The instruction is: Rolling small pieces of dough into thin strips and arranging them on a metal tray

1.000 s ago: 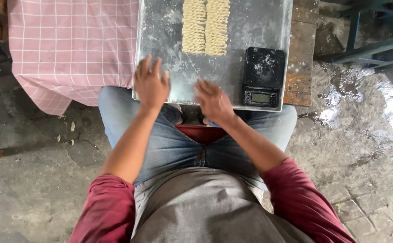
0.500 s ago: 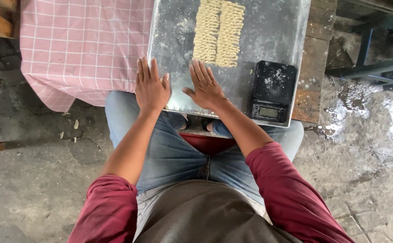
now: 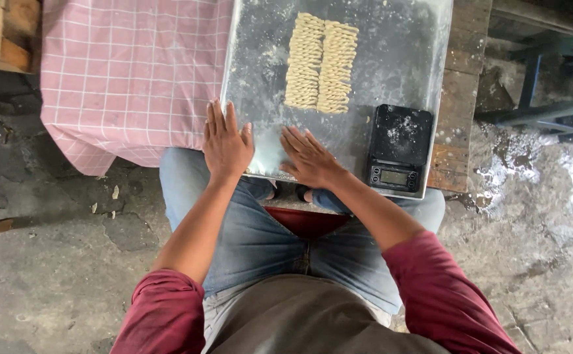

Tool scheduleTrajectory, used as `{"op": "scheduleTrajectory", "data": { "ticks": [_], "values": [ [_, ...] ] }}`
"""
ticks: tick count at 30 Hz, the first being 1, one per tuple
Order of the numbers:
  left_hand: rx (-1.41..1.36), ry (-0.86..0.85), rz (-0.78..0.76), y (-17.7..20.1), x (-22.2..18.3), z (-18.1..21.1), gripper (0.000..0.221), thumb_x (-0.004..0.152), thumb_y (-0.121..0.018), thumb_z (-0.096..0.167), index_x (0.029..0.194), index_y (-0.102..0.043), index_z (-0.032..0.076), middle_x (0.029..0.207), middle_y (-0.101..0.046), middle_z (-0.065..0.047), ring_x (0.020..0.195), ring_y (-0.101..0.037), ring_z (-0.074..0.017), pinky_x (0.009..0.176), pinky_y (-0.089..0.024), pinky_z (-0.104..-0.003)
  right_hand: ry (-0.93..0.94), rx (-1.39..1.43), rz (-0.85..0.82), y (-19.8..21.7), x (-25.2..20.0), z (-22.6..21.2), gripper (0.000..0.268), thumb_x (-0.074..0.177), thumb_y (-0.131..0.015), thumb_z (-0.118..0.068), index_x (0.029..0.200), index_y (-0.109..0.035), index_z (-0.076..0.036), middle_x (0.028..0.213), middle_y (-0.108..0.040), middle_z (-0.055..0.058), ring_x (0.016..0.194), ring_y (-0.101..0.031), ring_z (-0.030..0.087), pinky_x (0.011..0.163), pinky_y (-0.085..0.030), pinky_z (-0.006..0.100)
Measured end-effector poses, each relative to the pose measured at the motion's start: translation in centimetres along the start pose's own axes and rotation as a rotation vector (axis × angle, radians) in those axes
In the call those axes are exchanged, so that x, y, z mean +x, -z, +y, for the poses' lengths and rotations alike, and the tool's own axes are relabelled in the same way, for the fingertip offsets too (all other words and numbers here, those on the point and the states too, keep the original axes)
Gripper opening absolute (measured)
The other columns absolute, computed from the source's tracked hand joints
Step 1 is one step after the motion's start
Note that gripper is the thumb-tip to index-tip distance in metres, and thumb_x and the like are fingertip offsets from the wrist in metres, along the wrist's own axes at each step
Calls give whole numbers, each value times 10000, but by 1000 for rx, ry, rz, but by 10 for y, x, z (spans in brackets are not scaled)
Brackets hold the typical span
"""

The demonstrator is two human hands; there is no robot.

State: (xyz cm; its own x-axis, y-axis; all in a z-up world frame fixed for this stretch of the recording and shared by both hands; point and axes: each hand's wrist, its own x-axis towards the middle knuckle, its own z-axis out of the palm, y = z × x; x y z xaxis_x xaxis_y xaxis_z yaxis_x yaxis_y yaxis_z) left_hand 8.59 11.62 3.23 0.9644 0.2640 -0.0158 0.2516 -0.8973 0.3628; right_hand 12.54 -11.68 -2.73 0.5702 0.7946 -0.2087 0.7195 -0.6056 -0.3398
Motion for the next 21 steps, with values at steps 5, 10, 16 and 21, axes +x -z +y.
{"op": "scheduleTrajectory", "data": {
  "ticks": [5,10,16,21],
  "values": [
    [-8,-4,37,-8,-1,-5,602,1132,-523,370,1606,-394,22,1658,-346,-260,1570,-294,-396,1236,-344,-495,88,-152,65,-7,62,0,887,1042,-221,-758,1680,-199,-142,1751,-142,77,1619,-152,270,1326,-97,520],
    [-32,4,3,-8,-2,-8,593,1143,-475,361,1620,-374,23,1668,-343,-253,1574,-297,-398,1235,-335,-498,182,-161,60,8,17,9,802,1080,-248,-652,1679,-197,-122,1747,-166,108,1603,-194,290,1313,-148,493],
    [-49,36,-25,-4,-4,-6,590,1148,-445,362,1628,-351,32,1673,-337,-251,1581,-285,-393,1242,-320,-497,203,-192,-55,15,-3,23,742,1096,-361,-530,1693,-137,-151,1746,-171,87,1592,-206,271,1309,-145,482],
    [-41,28,49,-13,-1,-10,622,1127,-490,323,1642,-312,22,1652,-377,-265,1557,-343,-405,1204,-373,-508,243,-219,133,-4,76,8,768,1093,-268,-597,1695,-157,-134,1749,-191,96,1593,-246,273,1307,-199,466]
  ]
}}
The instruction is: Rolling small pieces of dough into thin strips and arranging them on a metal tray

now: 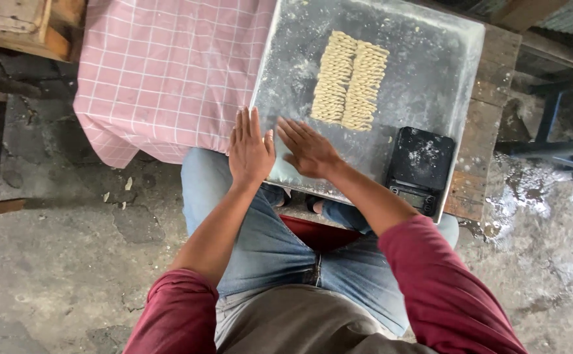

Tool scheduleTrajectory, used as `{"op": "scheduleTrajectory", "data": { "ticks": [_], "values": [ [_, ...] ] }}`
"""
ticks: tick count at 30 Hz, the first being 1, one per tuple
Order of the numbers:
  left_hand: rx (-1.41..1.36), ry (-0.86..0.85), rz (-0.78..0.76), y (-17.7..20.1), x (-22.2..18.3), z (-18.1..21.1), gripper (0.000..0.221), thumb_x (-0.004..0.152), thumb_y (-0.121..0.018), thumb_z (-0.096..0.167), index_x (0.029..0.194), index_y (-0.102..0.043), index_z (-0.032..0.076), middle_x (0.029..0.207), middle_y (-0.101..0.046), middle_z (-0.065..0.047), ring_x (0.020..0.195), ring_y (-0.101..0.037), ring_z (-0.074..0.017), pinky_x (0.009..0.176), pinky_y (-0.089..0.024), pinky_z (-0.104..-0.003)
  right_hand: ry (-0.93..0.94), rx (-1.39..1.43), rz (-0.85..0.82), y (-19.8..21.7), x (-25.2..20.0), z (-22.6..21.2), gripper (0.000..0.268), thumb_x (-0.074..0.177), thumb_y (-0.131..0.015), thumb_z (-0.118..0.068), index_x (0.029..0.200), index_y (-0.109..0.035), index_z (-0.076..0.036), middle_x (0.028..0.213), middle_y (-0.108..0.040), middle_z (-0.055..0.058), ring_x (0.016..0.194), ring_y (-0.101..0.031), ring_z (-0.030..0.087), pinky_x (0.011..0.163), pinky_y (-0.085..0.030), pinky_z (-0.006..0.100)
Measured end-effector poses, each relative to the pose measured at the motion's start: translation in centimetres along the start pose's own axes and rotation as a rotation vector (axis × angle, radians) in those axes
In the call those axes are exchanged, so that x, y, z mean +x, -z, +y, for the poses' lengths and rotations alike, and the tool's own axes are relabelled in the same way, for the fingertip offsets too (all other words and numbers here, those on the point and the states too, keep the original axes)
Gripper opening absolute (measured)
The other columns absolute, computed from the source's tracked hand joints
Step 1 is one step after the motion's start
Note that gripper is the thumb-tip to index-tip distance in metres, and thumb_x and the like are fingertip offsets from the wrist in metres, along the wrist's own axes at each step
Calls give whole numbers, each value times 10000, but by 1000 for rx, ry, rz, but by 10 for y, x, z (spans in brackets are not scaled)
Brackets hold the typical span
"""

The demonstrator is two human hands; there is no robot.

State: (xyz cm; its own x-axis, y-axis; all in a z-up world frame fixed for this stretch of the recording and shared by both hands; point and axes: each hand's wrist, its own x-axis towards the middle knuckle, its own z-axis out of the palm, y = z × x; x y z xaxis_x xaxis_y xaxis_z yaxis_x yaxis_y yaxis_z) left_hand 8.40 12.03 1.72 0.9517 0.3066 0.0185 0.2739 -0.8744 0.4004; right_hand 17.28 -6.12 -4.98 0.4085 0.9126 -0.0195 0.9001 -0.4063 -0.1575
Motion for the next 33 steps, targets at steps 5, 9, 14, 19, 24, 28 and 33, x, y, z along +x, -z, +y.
{"op": "scheduleTrajectory", "data": {
  "ticks": [5,9,14,19,24,28,33],
  "values": [
    [-17,-8,-8,-4,1,-4,618,1137,-466,331,1651,-291,36,1665,-370,-242,1562,-346,-378,1202,-380,-488,19,-23,167,0,28,-5,687,1115,-350,-497,1658,-295,-79,1698,-310,166,1558,-326,339,1281,-260,485],
    [-33,2,-42,3,1,-1,620,1146,-449,342,1657,-284,32,1682,-345,-239,1572,-328,-375,1209,-365,-490,20,-46,116,9,-39,-2,747,1077,-360,-540,1660,-276,-81,1718,-275,158,1571,-309,316,1279,-258,471],
    [-5,-4,-60,1,2,0,630,1149,-450,353,1664,-254,47,1691,-312,-246,1575,-316,-384,1207,-359,-499,9,-15,-13,22,-77,6,735,1069,-403,-444,1683,-210,-90,1745,-201,126,1599,-209,287,1307,-154,452],
    [1,9,-61,-2,1,-1,624,1156,-429,353,1667,-248,43,1683,-322,-249,1569,-328,-383,1207,-364,-497,42,-9,150,-3,1,4,707,1043,-410,-360,1673,-250,-82,1722,-262,152,1573,-292,305,1290,-226,456],
    [-12,-2,-57,-3,2,-3,611,1164,-413,339,1669,-228,47,1687,-314,-239,1569,-328,-376,1210,-370,-494,40,-66,273,-7,26,0,708,1018,-448,-332,1660,-312,-67,1704,-306,170,1558,-328,334,1282,-238,456],
    [-17,6,-69,0,1,-2,607,1156,-414,338,1660,-242,47,1685,-318,-239,1562,-343,-376,1202,-377,-497,23,-32,98,12,-35,0,765,1012,-453,-392,1684,-230,-104,1740,-231,127,1586,-266,289,1300,-196,444],
    [-15,12,-94,-1,-1,0,601,1158,-395,341,1658,-248,43,1691,-306,-243,1565,-336,-382,1210,-361,-496,6,-11,-34,22,-77,0,734,1057,-430,-426,1685,-228,-105,1736,-237,124,1594,-232,281,1298,-142,450]
  ]
}}
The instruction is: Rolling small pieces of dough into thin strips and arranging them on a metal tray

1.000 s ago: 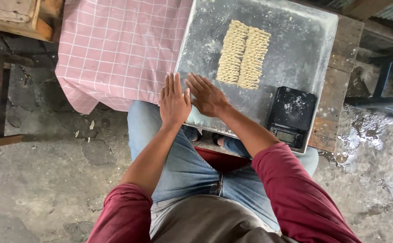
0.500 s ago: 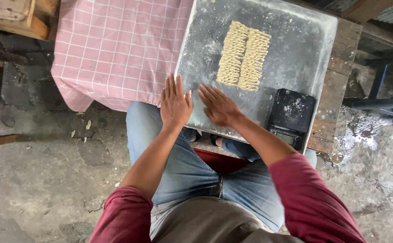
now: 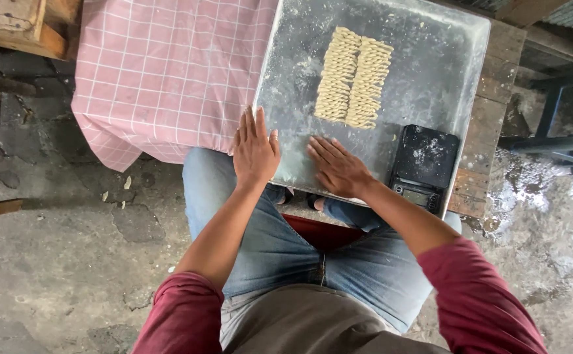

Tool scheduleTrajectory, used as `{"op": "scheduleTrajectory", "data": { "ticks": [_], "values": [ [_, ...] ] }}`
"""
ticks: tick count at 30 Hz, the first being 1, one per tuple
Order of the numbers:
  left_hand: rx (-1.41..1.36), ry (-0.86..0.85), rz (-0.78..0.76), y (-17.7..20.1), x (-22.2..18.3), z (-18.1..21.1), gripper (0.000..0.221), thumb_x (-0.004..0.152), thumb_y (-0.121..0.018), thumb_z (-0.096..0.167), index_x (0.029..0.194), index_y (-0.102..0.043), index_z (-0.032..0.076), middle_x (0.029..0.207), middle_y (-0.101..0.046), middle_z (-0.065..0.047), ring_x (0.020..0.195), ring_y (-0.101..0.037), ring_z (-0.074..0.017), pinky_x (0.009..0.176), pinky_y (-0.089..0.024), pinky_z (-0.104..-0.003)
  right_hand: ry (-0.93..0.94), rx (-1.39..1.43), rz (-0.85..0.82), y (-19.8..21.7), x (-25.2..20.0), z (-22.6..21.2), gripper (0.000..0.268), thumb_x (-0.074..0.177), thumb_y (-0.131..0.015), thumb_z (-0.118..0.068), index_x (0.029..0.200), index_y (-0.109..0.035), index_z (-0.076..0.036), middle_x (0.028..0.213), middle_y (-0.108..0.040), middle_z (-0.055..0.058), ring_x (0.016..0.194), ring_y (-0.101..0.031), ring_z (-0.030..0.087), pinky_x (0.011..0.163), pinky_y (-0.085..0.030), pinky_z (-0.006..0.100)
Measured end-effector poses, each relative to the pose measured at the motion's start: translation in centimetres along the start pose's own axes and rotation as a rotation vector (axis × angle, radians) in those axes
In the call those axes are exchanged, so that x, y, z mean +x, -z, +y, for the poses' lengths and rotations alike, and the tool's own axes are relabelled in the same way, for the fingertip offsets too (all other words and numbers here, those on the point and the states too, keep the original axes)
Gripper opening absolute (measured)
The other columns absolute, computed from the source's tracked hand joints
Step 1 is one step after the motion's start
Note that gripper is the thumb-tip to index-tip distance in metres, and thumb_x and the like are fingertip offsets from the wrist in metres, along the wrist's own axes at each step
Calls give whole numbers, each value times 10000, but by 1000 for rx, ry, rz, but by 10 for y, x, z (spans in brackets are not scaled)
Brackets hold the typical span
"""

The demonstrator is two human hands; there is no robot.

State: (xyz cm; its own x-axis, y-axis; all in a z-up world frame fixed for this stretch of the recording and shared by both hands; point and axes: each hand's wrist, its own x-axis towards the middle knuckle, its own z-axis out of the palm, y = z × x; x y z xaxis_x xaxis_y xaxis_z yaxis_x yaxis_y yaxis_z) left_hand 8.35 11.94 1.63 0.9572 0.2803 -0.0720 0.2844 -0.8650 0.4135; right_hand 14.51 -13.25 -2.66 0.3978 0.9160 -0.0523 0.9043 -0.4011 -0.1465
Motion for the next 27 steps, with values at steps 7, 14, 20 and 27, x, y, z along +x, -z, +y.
{"op": "scheduleTrajectory", "data": {
  "ticks": [7,14,20,27],
  "values": [
    [-7,-12,40,-1,0,-1,591,1165,-388,334,1665,-248,50,1674,-332,-254,1550,-362,-391,1194,-377,-490,-35,-59,228,-24,95,-8,664,1078,-407,-431,1672,-304,-152,1719,-293,128,1561,-333,308,1272,-224,494],
    [-48,-28,69,-1,-1,-5,568,1162,-381,313,1656,-284,49,1665,-355,-256,1527,-401,-392,1177,-397,-480,-30,3,63,-7,39,-8,668,1057,-389,-385,1682,-261,-187,1722,-280,117,1569,-306,305,1281,-218,474],
    [-19,-21,62,-1,-1,-1,562,1156,-394,327,1641,-317,53,1645,-383,-263,1509,-426,-398,1164,-416,-484,-48,-9,-25,4,-15,2,681,1061,-446,-429,1659,-315,-129,1712,-307,125,1579,-282,291,1289,-188,460],
    [-37,-33,97,-2,-2,-1,560,1144,-424,306,1633,-337,45,1624,-409,-269,1494,-443,-407,1153,-426,-498,-32,-15,216,-16,88,-12,648,1086,-366,-435,1669,-308,-158,1681,-348,160,1542,-362,328,1260,-274,484]
  ]
}}
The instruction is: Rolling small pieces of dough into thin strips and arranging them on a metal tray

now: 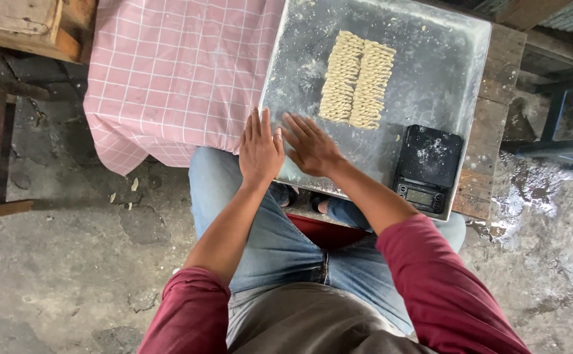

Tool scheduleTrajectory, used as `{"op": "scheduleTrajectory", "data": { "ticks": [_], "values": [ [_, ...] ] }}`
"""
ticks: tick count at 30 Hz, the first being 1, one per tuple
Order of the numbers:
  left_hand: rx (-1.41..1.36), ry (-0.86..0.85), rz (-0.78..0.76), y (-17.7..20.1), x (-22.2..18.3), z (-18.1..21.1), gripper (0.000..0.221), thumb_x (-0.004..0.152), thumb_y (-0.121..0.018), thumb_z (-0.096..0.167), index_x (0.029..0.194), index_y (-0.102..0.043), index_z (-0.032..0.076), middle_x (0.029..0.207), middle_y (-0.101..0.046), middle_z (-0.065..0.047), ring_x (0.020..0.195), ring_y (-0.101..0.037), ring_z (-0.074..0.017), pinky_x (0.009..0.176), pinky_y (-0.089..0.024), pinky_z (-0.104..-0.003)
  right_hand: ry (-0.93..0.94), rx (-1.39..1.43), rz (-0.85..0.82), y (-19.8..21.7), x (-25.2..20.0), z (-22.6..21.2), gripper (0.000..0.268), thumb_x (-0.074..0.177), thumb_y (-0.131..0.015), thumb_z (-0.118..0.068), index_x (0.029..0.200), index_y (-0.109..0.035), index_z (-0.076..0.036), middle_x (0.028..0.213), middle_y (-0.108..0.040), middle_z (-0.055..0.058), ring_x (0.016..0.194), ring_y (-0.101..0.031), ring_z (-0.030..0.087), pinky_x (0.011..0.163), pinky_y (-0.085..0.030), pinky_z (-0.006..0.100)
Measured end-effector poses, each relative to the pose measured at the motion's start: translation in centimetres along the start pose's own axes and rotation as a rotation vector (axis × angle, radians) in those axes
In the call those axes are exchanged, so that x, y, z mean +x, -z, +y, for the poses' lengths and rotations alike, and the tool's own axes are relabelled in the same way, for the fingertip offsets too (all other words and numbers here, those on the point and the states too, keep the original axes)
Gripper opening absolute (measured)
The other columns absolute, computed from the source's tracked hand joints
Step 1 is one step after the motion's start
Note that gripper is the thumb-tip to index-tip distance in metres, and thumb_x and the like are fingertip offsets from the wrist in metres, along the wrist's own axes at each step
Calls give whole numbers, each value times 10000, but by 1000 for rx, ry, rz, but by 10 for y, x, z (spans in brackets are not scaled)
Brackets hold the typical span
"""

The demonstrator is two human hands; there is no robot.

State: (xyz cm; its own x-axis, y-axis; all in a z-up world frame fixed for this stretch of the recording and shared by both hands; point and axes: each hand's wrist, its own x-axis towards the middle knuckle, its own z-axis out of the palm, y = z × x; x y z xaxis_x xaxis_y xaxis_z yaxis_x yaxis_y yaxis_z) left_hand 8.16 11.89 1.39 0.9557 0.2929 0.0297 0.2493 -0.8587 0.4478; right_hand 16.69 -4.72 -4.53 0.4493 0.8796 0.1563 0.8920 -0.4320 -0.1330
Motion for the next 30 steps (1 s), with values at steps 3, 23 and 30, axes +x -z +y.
{"op": "scheduleTrajectory", "data": {
  "ticks": [3,23,30],
  "values": [
    [9,-15,36,-7,1,-6,558,1137,-452,323,1618,-369,53,1611,-436,-254,1485,-460,-396,1154,-428,-485,28,16,176,-5,10,5,522,1089,-466,-378,1534,-513,-110,1659,-399,170,1520,-403,343,1233,-305,501],
    [-8,-445,-173,-77,-21,34,157,1030,-653,167,928,-737,84,949,-675,-89,965,-681,-292,878,-530,-449,-316,246,155,24,-95,14,154,974,-706,-323,932,-735,-177,899,-697,12,911,-708,298,802,-573,465],
    [-20,-463,-228,-60,-25,46,171,1013,-656,150,864,-718,92,891,-660,-73,911,-672,-266,843,-527,-443,-440,159,190,56,-118,-16,115,966,-718,-212,882,-759,-144,942,-719,-18,859,-708,250,782,-581,391]
  ]
}}
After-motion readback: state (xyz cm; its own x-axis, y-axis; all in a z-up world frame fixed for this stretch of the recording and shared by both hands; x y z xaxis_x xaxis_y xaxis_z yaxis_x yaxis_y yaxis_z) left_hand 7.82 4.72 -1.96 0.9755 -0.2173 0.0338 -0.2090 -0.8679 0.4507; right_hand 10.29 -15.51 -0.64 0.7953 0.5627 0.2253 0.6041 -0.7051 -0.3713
